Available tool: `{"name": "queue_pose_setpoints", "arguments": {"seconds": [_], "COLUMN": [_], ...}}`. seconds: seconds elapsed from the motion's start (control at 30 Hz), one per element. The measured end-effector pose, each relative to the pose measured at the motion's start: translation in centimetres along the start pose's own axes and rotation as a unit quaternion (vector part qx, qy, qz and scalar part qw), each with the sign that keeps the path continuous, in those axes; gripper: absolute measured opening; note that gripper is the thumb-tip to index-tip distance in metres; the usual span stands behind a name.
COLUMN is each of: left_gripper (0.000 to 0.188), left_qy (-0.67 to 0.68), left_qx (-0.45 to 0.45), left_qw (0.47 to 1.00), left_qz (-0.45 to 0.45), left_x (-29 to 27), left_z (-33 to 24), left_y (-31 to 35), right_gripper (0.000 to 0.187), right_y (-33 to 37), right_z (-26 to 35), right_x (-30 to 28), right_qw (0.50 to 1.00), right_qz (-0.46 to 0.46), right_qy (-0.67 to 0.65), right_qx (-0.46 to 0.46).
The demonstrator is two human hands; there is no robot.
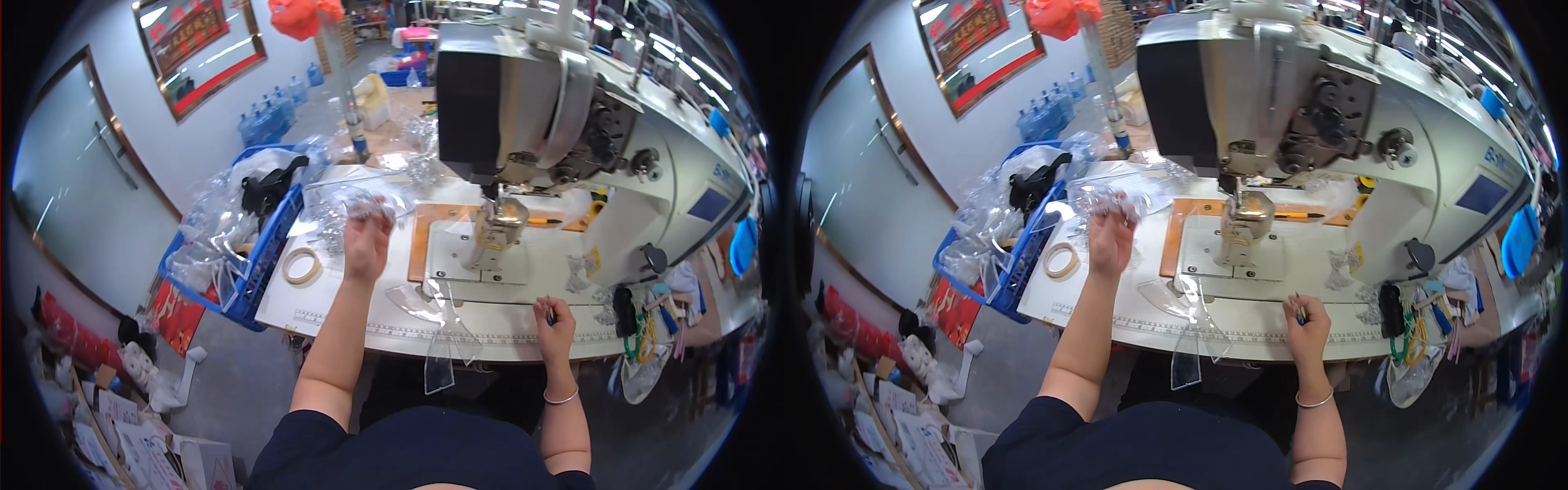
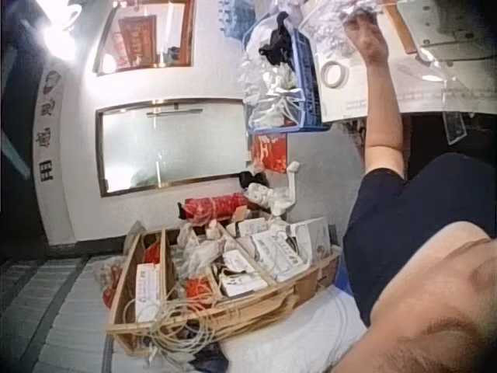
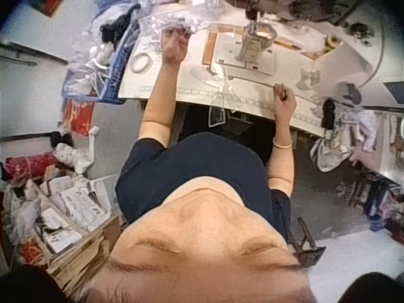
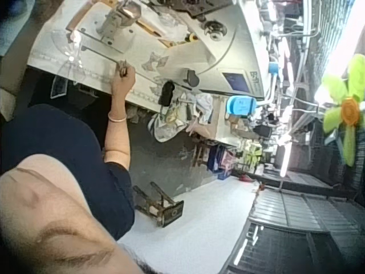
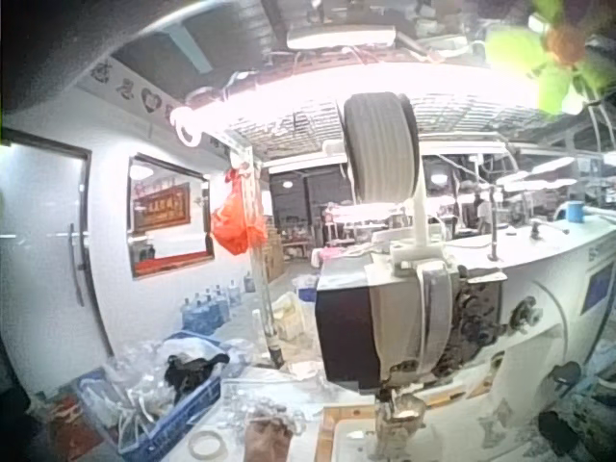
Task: The person assembles small clear plastic pieces with silver tinsel-like material, then sews them together using a sewing machine. They repeat this process multiple times, handling the pieces by hand and using scissors to trim threads.
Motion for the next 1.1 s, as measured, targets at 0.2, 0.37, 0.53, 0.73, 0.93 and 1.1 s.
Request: {"name": "queue_pose_setpoints", "arguments": {"seconds": [0.2,0.37,0.53,0.73,0.93,1.1], "left_gripper": [0.036,0.039,0.044,0.046,0.046,0.039], "left_qy": [-0.023,-0.036,-0.092,-0.158,0.050,-0.076], "left_qx": [-0.117,-0.218,-0.239,-0.247,-0.314,-0.268], "left_qw": [0.984,0.975,0.966,0.952,0.942,0.952], "left_qz": [0.131,0.026,-0.027,-0.082,-0.105,-0.124], "left_x": [1.3,0.6,0.8,-0.4,2.2,1.0], "left_z": [-0.2,2.0,1.9,1.6,1.8,1.4], "left_y": [9.4,12.5,14.3,16.2,17.9,16.9], "right_gripper": [0.020,0.028,0.022,0.021,0.038,0.043], "right_y": [1.9,4.7,4.9,3.8,8.2,6.5], "right_z": [9.4,12.4,12.0,14.8,18.7,17.0], "right_x": [8.0,12.5,12.1,10.0,9.0,9.7], "right_qw": [0.956,0.910,0.929,0.971,0.806,0.908], "right_qz": [0.184,0.386,0.293,0.171,0.132,0.286], "right_qy": [-0.190,-0.083,-0.162,-0.088,0.016,-0.120], "right_qx": [0.126,0.128,0.156,-0.141,-0.576,-0.280]}}
Point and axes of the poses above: each hand's wrist, its own y-axis away from the middle knuckle, its own x-axis out of the palm, z = x × y, the point moved 8 cm from there along -y, towards the middle knuckle, and after that the axes turned 14 degrees about -z, right-handed, at the moved point
